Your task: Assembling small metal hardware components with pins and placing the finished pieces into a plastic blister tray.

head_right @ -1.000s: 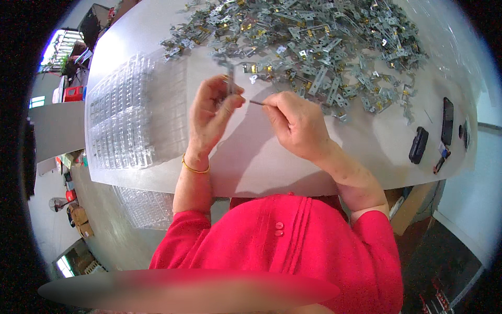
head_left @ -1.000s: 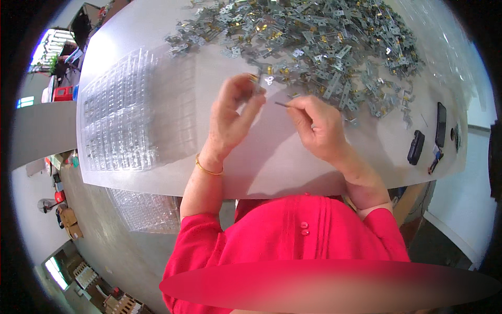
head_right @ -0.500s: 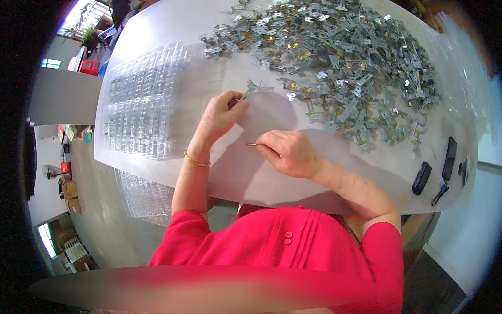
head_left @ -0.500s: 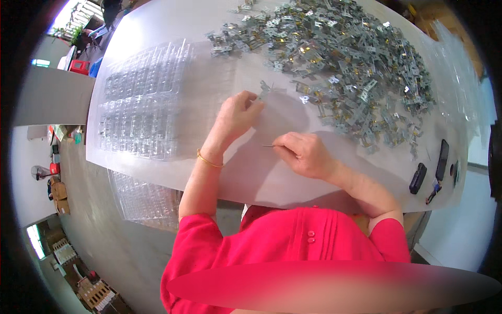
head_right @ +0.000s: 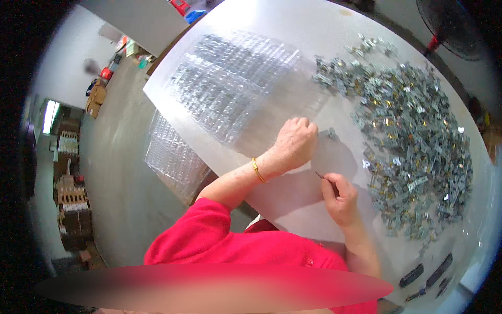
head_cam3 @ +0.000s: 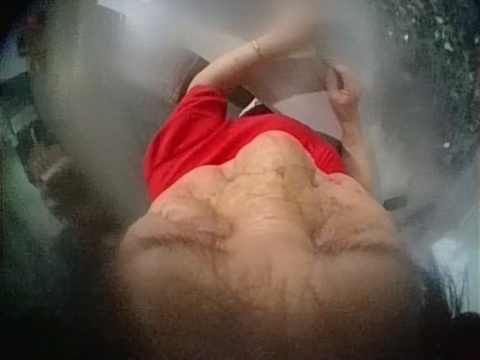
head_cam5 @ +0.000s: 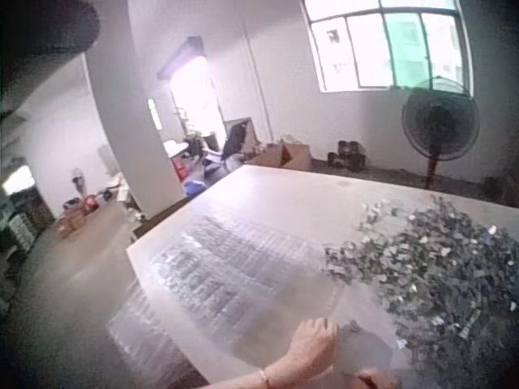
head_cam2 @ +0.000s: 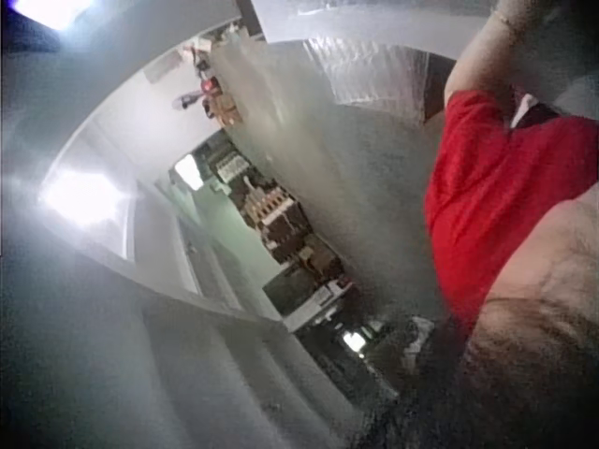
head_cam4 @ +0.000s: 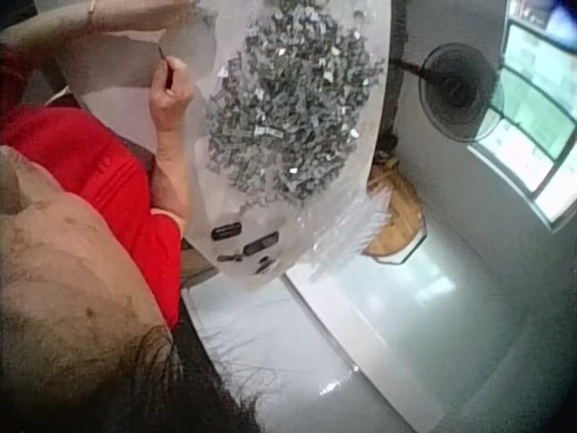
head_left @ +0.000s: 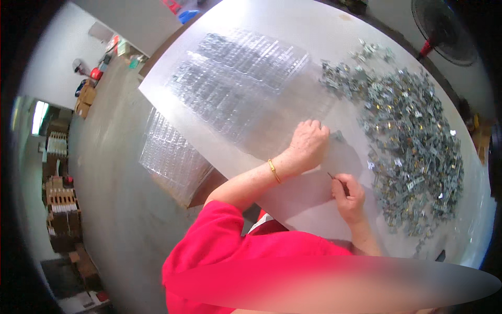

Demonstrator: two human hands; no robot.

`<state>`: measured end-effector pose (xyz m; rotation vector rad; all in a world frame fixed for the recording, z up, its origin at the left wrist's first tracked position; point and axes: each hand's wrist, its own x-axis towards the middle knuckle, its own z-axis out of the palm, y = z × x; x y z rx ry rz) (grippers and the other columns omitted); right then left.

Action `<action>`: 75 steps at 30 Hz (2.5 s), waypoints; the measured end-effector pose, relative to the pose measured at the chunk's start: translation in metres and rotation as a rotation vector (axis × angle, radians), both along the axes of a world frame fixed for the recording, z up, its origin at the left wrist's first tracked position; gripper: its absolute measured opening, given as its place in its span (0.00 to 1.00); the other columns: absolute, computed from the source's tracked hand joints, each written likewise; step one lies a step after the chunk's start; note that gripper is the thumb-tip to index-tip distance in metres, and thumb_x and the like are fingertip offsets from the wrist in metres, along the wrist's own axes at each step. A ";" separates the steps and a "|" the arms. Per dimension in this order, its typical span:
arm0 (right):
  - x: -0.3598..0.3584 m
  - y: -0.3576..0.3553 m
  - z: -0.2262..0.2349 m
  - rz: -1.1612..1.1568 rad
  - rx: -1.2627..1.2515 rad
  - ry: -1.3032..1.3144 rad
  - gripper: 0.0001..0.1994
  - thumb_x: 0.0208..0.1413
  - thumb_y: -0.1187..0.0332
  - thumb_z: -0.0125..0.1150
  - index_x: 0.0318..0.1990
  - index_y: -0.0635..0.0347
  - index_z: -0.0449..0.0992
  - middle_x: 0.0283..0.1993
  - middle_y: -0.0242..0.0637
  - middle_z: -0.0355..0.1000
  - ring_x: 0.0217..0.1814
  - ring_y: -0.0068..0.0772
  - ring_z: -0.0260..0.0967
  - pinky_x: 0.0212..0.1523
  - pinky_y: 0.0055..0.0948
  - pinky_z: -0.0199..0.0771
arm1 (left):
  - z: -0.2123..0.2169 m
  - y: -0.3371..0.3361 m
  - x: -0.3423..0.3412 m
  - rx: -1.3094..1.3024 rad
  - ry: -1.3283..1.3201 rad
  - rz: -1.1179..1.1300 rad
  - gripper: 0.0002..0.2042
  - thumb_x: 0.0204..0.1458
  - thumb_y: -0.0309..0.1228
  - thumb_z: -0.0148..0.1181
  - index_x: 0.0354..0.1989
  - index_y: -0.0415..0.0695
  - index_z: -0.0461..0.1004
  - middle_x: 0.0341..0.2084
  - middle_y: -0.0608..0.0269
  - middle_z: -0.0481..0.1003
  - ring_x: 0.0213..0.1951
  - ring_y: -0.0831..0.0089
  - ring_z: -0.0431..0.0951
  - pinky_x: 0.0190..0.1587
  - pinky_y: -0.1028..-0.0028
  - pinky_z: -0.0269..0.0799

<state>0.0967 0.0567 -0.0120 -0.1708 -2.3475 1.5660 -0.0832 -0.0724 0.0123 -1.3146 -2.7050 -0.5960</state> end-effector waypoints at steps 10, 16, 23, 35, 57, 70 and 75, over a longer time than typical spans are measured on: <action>-0.004 0.003 -0.001 -0.004 0.002 0.019 0.03 0.65 0.75 0.61 0.44 0.61 0.77 0.27 0.27 0.72 0.26 0.16 0.68 0.28 0.20 0.68 | 0.093 -0.089 -0.071 0.265 0.125 0.282 0.05 0.54 0.28 0.63 0.34 0.40 0.79 0.31 0.50 0.78 0.37 0.51 0.79 0.42 0.59 0.75; -0.004 0.001 -0.001 -0.013 0.002 0.000 0.05 0.61 0.74 0.65 0.43 0.60 0.78 0.29 0.34 0.74 0.25 0.22 0.69 0.26 0.25 0.67 | 0.092 -0.201 -0.190 0.072 0.336 0.591 0.11 0.55 0.33 0.62 0.38 0.37 0.82 0.31 0.46 0.82 0.36 0.52 0.84 0.41 0.61 0.77; -0.008 0.001 0.000 0.029 0.056 0.014 0.05 0.61 0.74 0.65 0.43 0.59 0.77 0.28 0.37 0.73 0.23 0.28 0.69 0.25 0.28 0.68 | 0.070 -0.262 -0.237 -0.051 0.131 0.765 0.09 0.55 0.34 0.63 0.35 0.40 0.81 0.33 0.45 0.82 0.40 0.49 0.83 0.45 0.56 0.76; -0.009 -0.003 0.008 0.005 0.153 0.060 0.05 0.60 0.74 0.65 0.42 0.58 0.77 0.29 0.39 0.74 0.26 0.36 0.72 0.28 0.33 0.71 | 0.059 -0.260 -0.246 -0.305 0.053 0.782 0.12 0.51 0.36 0.66 0.37 0.40 0.83 0.34 0.44 0.82 0.44 0.49 0.83 0.50 0.56 0.77; -0.006 0.001 0.012 0.032 0.049 0.039 0.05 0.59 0.75 0.65 0.41 0.61 0.78 0.32 0.41 0.76 0.27 0.37 0.74 0.29 0.32 0.72 | 0.047 0.033 -0.039 0.258 0.111 0.019 0.14 0.52 0.29 0.67 0.46 0.41 0.76 0.47 0.48 0.75 0.50 0.50 0.76 0.51 0.57 0.73; -0.005 0.000 0.004 0.026 0.015 0.173 0.04 0.58 0.74 0.64 0.41 0.59 0.78 0.34 0.46 0.77 0.33 0.49 0.77 0.33 0.39 0.76 | 0.007 0.098 -0.143 -0.122 -0.153 0.124 0.22 0.44 0.35 0.65 0.50 0.43 0.78 0.50 0.41 0.74 0.54 0.46 0.76 0.57 0.58 0.74; -0.005 0.001 0.008 0.023 0.056 0.199 0.04 0.59 0.75 0.63 0.40 0.59 0.77 0.33 0.44 0.77 0.32 0.49 0.76 0.32 0.40 0.76 | 0.011 0.093 -0.125 -0.069 -0.126 0.013 0.18 0.44 0.34 0.62 0.42 0.39 0.80 0.41 0.41 0.78 0.51 0.46 0.77 0.54 0.57 0.75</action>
